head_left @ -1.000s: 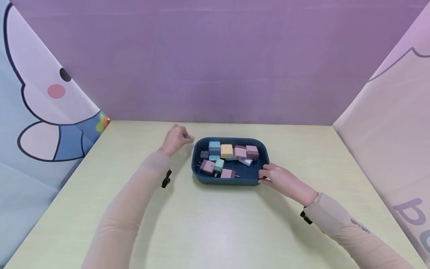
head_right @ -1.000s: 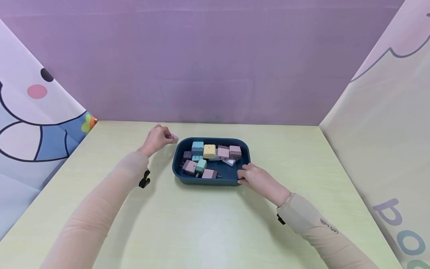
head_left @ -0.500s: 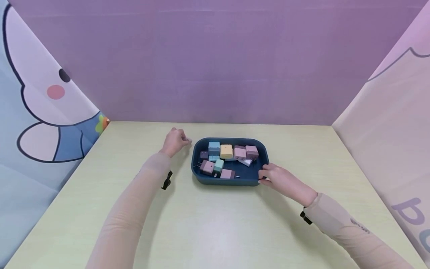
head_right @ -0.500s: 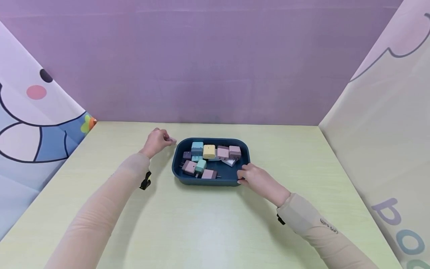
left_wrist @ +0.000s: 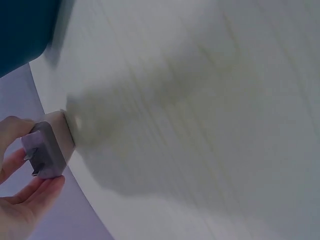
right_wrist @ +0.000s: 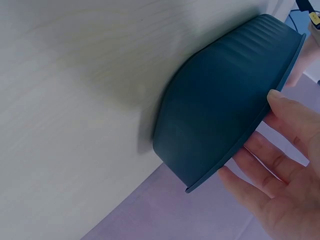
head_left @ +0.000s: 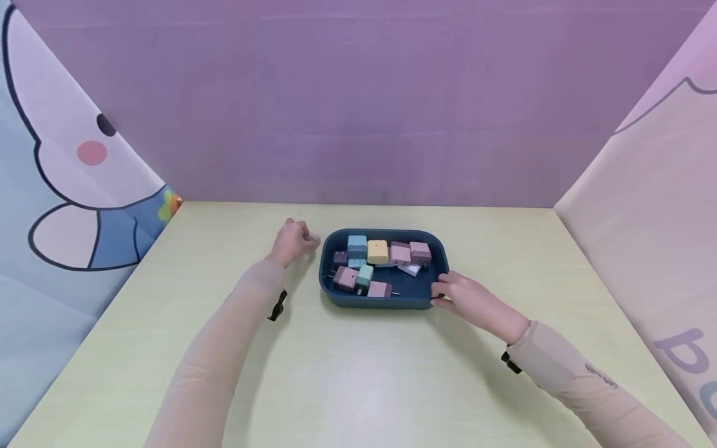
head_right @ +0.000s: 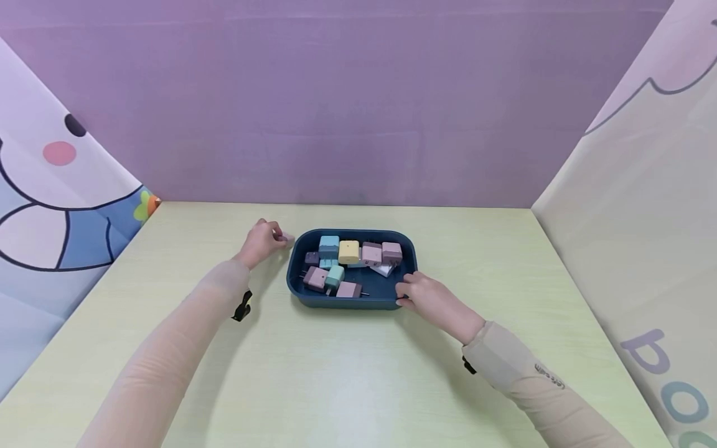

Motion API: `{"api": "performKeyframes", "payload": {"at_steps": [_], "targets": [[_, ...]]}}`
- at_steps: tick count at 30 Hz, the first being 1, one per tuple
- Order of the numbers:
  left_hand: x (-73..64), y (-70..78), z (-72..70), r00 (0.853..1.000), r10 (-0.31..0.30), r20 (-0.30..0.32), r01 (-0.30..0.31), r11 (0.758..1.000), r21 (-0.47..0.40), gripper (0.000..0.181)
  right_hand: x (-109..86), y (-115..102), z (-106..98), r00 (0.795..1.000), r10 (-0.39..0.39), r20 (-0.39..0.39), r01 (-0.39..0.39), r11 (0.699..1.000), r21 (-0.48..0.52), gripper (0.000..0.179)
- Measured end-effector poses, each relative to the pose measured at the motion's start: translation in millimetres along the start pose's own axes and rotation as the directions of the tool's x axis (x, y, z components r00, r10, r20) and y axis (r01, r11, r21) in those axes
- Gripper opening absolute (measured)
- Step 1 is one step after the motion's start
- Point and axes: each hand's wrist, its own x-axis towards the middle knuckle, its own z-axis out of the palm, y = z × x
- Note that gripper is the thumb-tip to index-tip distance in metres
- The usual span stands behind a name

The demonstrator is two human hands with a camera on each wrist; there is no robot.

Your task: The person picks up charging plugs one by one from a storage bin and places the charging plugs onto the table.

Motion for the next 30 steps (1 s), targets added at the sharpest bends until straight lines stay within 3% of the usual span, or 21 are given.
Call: {"api": "performKeyframes", "payload": {"at_steps": [13,20,21,25,30], "targets": [[-7.1,-0.4,4.7,0.995,-0.061,0.075,0.059,0.998,0.031,0.028,-1.6,0,0,1.0,0.007,-0.001,-0.007,1.0,0.008,0.007],[-10.0,1.6,6.8,0.995,-0.074,0.068,0.071,0.997,0.043,0.027,-2.5,0,1,1.0,-0.002,-0.014,0.002,1.0,0.008,0.007],[-8.5,-1.8,9.3,0.997,-0.055,0.046,0.053,0.998,0.047,0.026,-2.5,0,1,1.0,-0.003,-0.016,0.003,1.0,0.008,0.007],[-8.7,-1.8,7.3,0.997,-0.049,0.052,0.046,0.997,0.061,0.024,-2.3,0,1,1.0,-0.007,-0.019,0.007,1.0,0.005,0.007],[-10.8,4.0,-1.2,0.991,-0.057,0.118,0.044,0.993,0.113,0.025,-2.1,0,1,1.0,-0.008,-0.021,0.008,1.0,0.005,0.007]]}}
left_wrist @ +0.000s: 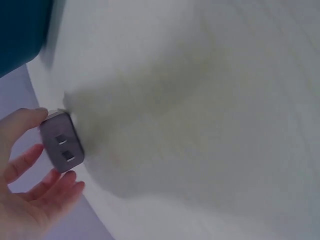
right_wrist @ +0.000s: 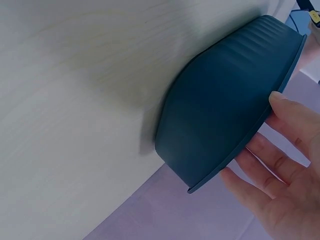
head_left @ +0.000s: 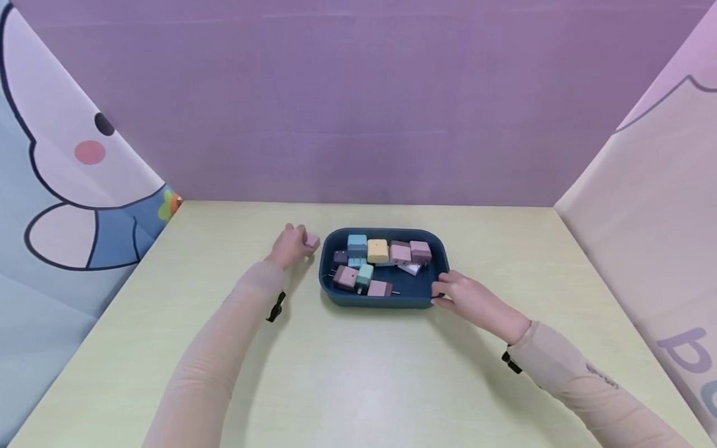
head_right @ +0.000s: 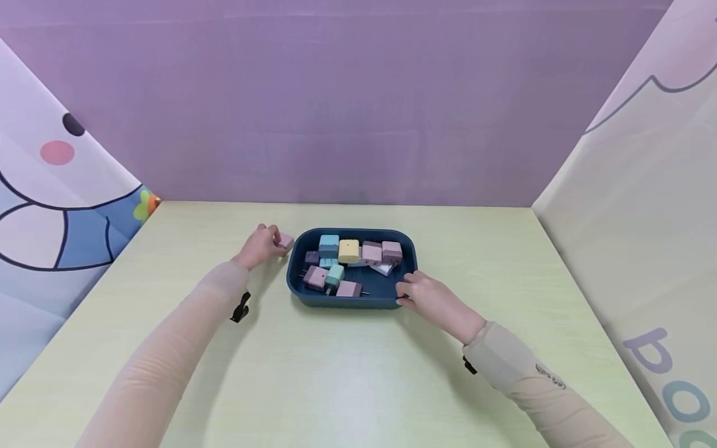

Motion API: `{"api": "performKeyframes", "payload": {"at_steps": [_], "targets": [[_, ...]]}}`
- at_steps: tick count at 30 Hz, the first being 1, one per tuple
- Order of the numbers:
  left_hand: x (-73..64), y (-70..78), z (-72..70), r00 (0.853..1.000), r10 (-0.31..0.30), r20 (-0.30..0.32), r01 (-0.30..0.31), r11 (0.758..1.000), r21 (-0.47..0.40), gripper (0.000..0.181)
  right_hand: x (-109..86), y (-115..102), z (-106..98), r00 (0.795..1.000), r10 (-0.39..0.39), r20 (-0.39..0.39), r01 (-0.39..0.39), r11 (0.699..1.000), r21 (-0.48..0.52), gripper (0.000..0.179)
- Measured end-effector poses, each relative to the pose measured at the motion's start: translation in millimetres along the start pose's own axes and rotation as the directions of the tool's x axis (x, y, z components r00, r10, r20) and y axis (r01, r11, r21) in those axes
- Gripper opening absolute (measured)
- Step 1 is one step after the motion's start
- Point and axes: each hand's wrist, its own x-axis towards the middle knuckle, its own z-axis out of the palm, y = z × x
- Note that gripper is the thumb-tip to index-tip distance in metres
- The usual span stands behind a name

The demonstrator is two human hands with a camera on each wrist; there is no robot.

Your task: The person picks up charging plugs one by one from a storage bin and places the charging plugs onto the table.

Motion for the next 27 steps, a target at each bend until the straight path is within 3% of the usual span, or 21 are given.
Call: {"api": "performKeyframes", "payload": {"at_steps": [5,12,20,27], "targets": [[-1.0,2.4,-10.5,0.997,0.004,0.077,-0.01,0.997,0.079,0.027,0.1,0,0,1.0,-0.003,-0.003,0.003,1.0,-0.002,0.007],[-0.2,9.4,-26.0,0.986,-0.019,0.164,0.004,0.996,0.091,0.029,0.3,0,0,1.0,0.0,0.004,0.0,1.0,-0.007,0.007],[0.8,20.8,-43.9,0.973,0.008,0.23,-0.044,0.988,0.151,0.034,0.8,0,0,1.0,-0.007,0.002,0.007,1.0,-0.005,0.008],[3.1,37.1,-53.3,0.963,-0.004,0.271,-0.048,0.981,0.185,0.036,0.8,0,0,1.0,-0.01,-0.001,0.01,1.0,-0.001,0.008]]}}
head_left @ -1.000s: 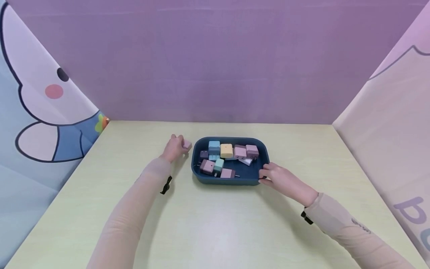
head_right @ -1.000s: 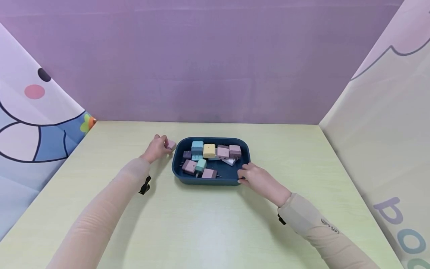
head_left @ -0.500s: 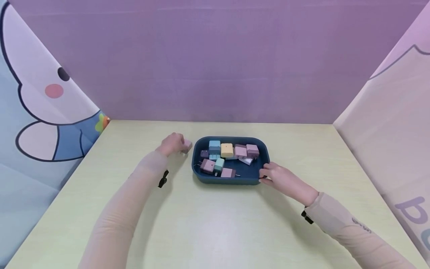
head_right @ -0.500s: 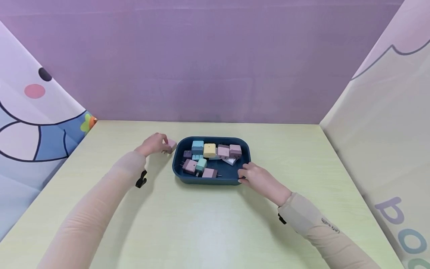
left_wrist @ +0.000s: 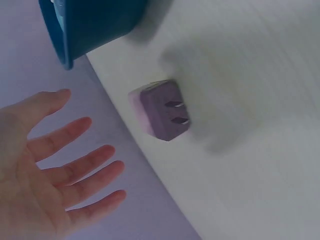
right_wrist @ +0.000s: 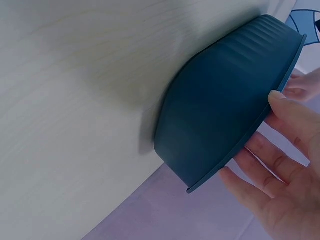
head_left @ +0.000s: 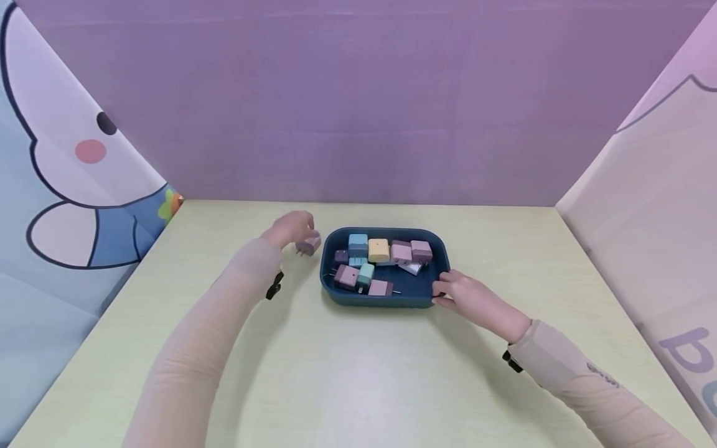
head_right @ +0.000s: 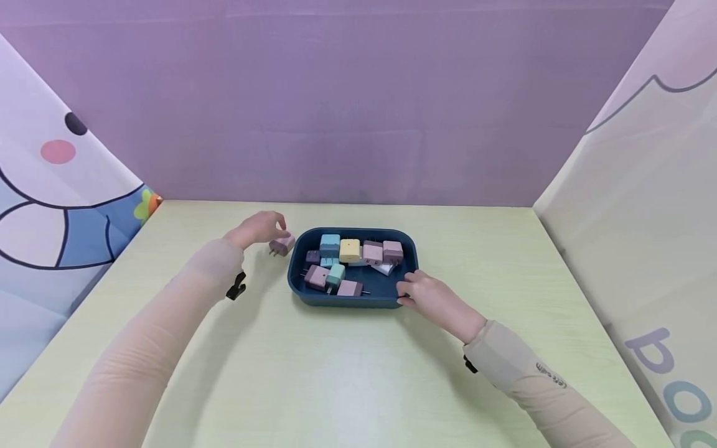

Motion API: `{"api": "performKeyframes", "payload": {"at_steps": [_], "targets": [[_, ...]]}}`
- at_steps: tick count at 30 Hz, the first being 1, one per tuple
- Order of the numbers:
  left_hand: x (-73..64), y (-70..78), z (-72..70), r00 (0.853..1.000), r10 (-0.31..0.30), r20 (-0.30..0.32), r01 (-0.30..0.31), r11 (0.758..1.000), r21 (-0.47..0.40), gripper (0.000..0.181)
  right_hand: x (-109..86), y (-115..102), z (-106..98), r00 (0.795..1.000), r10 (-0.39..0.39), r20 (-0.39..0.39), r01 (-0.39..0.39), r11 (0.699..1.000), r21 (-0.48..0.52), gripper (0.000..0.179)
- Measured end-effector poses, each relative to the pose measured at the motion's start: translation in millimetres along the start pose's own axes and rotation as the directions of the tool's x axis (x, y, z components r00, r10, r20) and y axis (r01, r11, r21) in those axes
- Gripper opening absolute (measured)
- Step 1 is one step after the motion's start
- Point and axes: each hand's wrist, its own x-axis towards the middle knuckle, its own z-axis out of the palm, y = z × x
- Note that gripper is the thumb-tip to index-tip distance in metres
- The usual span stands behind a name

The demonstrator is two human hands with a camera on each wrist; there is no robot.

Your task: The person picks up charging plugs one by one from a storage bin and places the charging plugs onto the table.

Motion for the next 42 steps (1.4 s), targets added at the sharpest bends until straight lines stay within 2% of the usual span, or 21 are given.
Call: {"api": "performKeyframes", "payload": {"at_steps": [4,9,15,27,35,42], "targets": [[1.0,8.4,-4.6,1.0,-0.006,0.015,0.006,1.0,0.001,0.035,-0.2,0,0,1.0,0.002,0.003,-0.002,1.0,-0.004,0.008],[0.8,20.1,-9.1,1.0,0.014,0.017,-0.015,0.999,0.03,0.031,-0.1,1,1,1.0,0.005,0.007,-0.005,1.0,-0.008,0.008],[-0.3,35.3,-12.3,0.999,0.028,0.022,-0.028,0.999,0.022,0.029,0.2,1,1,1.0,0.005,0.006,-0.005,1.0,-0.008,0.008],[-1.3,71.2,-16.6,0.994,0.11,0.003,-0.109,0.99,0.09,0.033,-0.4,0,0,1.0,0.007,0.01,-0.007,1.0,0.003,0.007],[-0.6,97.5,-16.5,0.979,0.202,-0.005,-0.2,0.971,0.127,0.033,-0.9,0,-1,1.0,0.019,0.019,-0.02,1.0,0.009,0.007],[0.9,120.5,-10.3,0.963,0.269,0.006,-0.267,0.954,0.137,0.033,-1.1,0,-1,0.999,0.024,0.022,-0.024,1.0,0.01,0.006]]}}
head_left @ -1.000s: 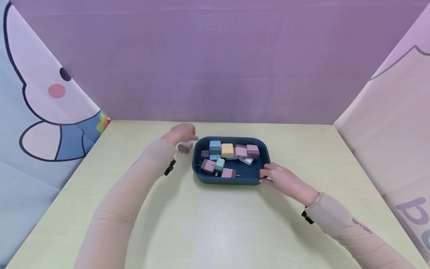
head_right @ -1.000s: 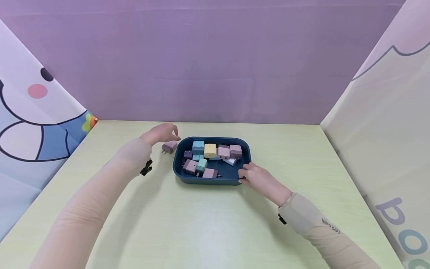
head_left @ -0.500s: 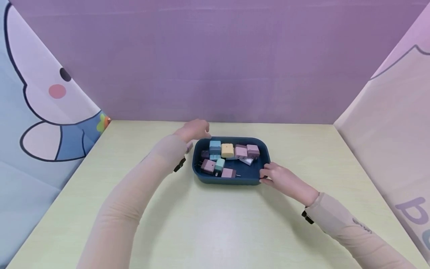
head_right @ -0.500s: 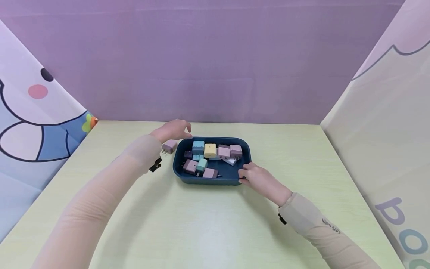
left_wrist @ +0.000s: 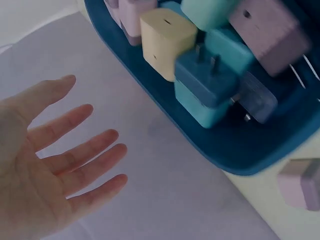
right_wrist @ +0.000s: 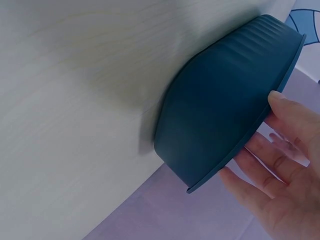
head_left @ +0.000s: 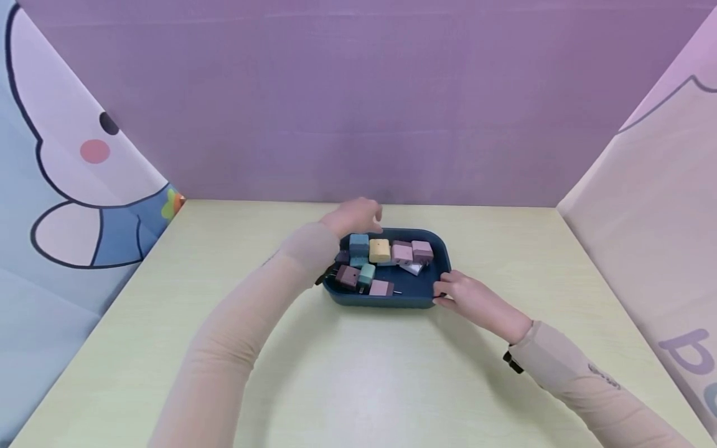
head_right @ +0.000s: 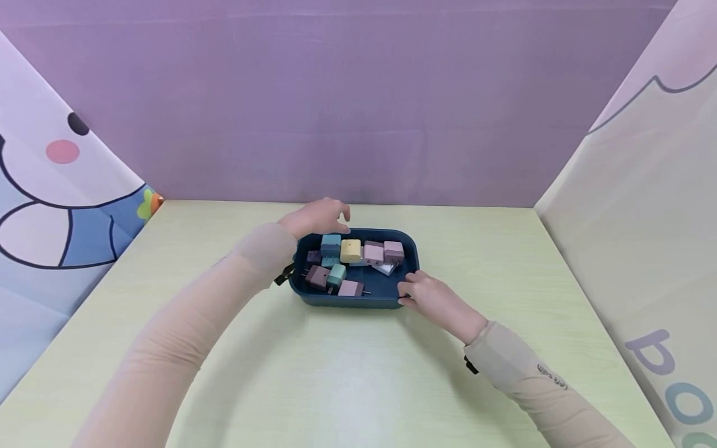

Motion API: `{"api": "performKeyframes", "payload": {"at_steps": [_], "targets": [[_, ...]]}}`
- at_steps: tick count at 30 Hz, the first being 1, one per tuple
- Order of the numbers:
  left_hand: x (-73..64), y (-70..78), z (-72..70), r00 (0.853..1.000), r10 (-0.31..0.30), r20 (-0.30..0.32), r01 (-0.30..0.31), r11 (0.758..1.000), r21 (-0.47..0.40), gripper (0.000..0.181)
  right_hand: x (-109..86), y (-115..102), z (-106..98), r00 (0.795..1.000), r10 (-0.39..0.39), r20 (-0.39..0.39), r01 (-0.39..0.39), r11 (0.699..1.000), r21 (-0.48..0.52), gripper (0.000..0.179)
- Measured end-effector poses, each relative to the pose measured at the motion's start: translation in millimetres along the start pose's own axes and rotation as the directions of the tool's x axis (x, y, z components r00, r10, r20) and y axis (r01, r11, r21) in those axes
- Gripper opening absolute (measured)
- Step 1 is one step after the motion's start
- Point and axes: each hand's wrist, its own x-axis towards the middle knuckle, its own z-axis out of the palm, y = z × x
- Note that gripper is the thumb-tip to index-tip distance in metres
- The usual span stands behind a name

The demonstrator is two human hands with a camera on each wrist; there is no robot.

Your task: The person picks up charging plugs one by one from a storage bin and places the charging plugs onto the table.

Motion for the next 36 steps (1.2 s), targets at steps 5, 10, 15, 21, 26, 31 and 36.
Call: {"api": "performKeyframes", "payload": {"at_steps": [5,10,15,21,26,31,36], "targets": [[6.6,14.5,4.2,0.999,0.032,0.02,-0.033,0.999,0.005,0.032,-0.5,1,0,1.0,-0.004,-0.004,0.004,1.0,-0.007,0.007],[13.1,26.4,9.4,0.996,0.075,0.037,-0.077,0.997,0.033,0.031,-0.9,1,0,1.0,-0.015,-0.013,0.015,1.0,-0.01,0.007],[18.7,35.3,14.5,0.994,0.099,0.055,-0.1,0.995,0.029,0.027,-1.1,1,0,1.0,-0.02,-0.017,0.02,1.0,-0.013,0.008],[22.7,40.8,19.0,0.994,0.092,0.058,-0.093,0.995,0.022,0.018,-1.3,2,0,1.0,-0.023,-0.021,0.022,1.0,-0.014,0.008],[26.9,41.4,25.3,0.995,0.084,0.06,-0.082,0.996,-0.022,0.016,-1.7,2,1,0.999,-0.026,-0.024,0.026,1.0,-0.015,0.008],[32.3,41.4,34.7,0.993,0.103,0.064,-0.101,0.994,-0.039,0.011,-2.5,2,2,0.999,-0.034,-0.032,0.034,0.999,-0.011,0.008],[38.1,43.5,43.8,0.992,0.114,0.06,-0.111,0.993,-0.046,0.007,-3.0,2,2,0.999,-0.034,-0.034,0.034,0.999,-0.011,0.008]]}}
